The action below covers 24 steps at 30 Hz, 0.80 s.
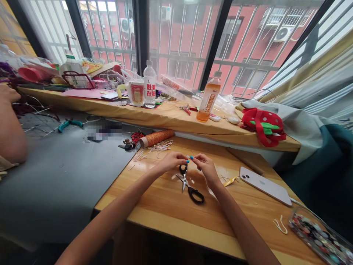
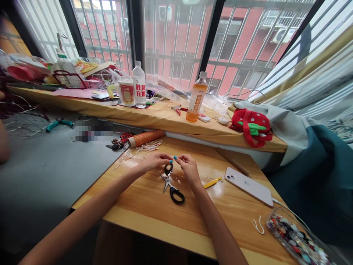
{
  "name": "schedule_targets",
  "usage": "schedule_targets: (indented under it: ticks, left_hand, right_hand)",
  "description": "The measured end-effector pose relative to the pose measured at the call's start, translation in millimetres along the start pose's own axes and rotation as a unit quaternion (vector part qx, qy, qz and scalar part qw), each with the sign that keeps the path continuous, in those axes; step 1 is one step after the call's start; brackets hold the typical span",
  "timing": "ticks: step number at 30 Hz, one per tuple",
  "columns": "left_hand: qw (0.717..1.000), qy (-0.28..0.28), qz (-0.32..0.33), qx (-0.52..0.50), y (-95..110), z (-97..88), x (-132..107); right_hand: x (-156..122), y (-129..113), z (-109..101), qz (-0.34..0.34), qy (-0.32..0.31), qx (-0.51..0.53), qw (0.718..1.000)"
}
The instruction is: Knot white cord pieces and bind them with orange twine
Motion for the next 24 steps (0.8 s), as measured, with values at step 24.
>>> schedule_targets:
  ticks: [24]
  left_hand:
    - [0.977, -0.001, -0.068, -0.202, -14, 7.8, 1]
  right_hand:
    - [-4, -3, 4, 0.027, -0.011, 0.111, 0.993]
Point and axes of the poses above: each hand's wrist, its own x-axis towards the middle knuckle, its own z-axis out of the palm, y = z × x, the point moved 1 cm from there along x, towards the middle knuckle
